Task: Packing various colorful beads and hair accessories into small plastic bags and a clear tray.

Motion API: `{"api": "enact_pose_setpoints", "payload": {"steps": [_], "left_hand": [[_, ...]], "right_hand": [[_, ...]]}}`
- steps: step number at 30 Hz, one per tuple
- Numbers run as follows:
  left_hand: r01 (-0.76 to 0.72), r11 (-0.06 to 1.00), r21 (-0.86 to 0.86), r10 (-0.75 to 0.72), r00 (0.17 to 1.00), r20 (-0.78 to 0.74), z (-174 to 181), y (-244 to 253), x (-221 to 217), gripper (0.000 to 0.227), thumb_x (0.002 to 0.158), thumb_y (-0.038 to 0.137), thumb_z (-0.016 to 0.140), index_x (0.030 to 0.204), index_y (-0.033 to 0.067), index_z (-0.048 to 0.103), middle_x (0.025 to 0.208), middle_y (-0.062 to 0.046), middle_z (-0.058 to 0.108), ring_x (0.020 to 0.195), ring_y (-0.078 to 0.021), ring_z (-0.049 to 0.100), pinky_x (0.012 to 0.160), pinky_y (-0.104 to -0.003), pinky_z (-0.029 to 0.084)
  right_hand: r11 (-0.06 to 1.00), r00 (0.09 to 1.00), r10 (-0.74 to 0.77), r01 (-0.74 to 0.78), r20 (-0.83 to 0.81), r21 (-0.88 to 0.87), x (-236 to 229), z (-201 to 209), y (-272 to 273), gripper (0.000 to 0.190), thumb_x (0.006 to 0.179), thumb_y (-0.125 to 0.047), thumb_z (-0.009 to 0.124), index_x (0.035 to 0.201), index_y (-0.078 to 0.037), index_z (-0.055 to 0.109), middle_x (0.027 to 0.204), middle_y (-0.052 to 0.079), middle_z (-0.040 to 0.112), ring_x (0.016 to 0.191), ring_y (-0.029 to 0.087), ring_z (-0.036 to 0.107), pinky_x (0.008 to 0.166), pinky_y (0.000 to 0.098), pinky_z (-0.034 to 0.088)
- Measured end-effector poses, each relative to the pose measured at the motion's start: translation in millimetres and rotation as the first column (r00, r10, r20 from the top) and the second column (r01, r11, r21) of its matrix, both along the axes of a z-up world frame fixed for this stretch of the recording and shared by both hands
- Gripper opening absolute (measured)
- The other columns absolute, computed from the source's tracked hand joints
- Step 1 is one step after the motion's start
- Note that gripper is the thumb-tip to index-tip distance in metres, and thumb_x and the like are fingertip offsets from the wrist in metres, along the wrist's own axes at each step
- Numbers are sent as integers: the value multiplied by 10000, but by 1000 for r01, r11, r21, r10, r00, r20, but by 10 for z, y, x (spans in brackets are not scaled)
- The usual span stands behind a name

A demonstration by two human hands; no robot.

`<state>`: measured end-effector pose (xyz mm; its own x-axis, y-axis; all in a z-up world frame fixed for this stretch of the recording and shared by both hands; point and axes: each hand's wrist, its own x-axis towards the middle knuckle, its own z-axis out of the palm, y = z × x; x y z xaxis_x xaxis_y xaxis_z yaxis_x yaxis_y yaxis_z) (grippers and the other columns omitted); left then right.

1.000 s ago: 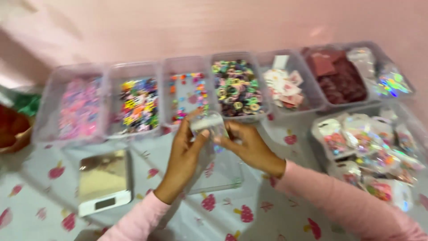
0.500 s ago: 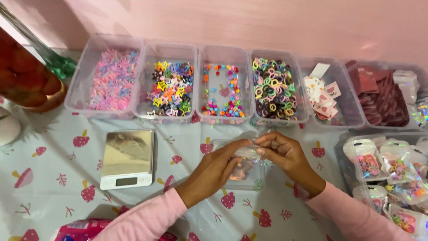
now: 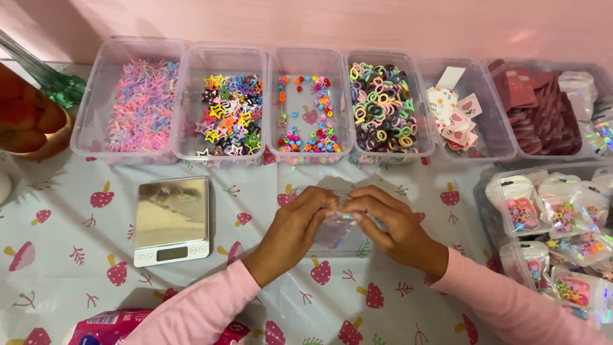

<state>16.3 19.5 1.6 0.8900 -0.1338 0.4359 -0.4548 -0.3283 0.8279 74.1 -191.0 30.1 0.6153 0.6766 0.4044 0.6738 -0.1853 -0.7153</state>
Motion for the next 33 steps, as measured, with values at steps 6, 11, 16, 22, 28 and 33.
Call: {"api": "enact_pose_setpoints", "payload": {"steps": [6, 11, 16, 22, 28, 33], "left_hand": [[1, 1000, 7, -1, 1000, 12, 213, -112, -101, 132, 1013, 61, 556, 1100, 64, 656, 1027, -121, 696, 1001, -303, 733, 884, -415, 611], [71, 945, -320, -150, 962, -229, 73, -71, -45, 307, 1033, 193, 542, 1306, 64, 488, 1086, -199, 690, 1046, -341, 694, 921, -485, 575], [226, 894, -387, -381, 838, -390, 117, 6, -29, 601, 1079, 473, 273, 1443, 49, 493, 1365, -311, 567, 1334, -475, 502, 1113, -589, 362], [272, 828, -490, -501, 750, -431, 65, -43, -42, 645, 1084, 480, 265, 1464, 31, 531, 1442, -244, 553, 1359, -370, 496, 1161, -534, 322], [322, 791, -520, -545, 758, -359, -33, -50, -20, 555, 1079, 373, 417, 1467, -16, 503, 1321, -254, 639, 1245, -338, 596, 1094, -491, 447], [313, 807, -501, -519, 781, -348, -83, -23, 13, 552, 1048, 353, 512, 1452, -22, 524, 1279, -250, 659, 1211, -326, 599, 1083, -491, 445]], "right_hand": [[999, 1000, 23, -23, -2, -35, -35, -43, 9, 95, 889, -35, 739, 983, -47, 741, 1329, 140, 640, 1200, 328, 648, 996, 465, 501], [1000, 999, -14, 15, 48, -4, -24, -25, -3, 115, 887, -12, 718, 960, -83, 772, 1418, 163, 577, 1319, 392, 549, 1066, 527, 434], [1000, 1000, 1, -1, -9, -4, -21, -62, -36, 123, 903, -34, 714, 987, -101, 774, 1468, 152, 528, 1437, 392, 440, 1146, 567, 334], [999, 997, 37, -38, -71, -8, -19, -92, -41, 142, 915, -49, 703, 1006, -125, 780, 1488, 147, 511, 1470, 402, 389, 1151, 588, 295], [995, 995, 101, -102, -10, -20, -39, -57, 6, 66, 880, -71, 763, 941, -82, 785, 1511, 195, 497, 1466, 458, 371, 1143, 609, 303], [994, 994, 92, -87, 67, -67, -58, -49, 14, 60, 875, -103, 772, 925, -73, 783, 1529, 214, 482, 1470, 475, 358, 1146, 610, 289]]}}
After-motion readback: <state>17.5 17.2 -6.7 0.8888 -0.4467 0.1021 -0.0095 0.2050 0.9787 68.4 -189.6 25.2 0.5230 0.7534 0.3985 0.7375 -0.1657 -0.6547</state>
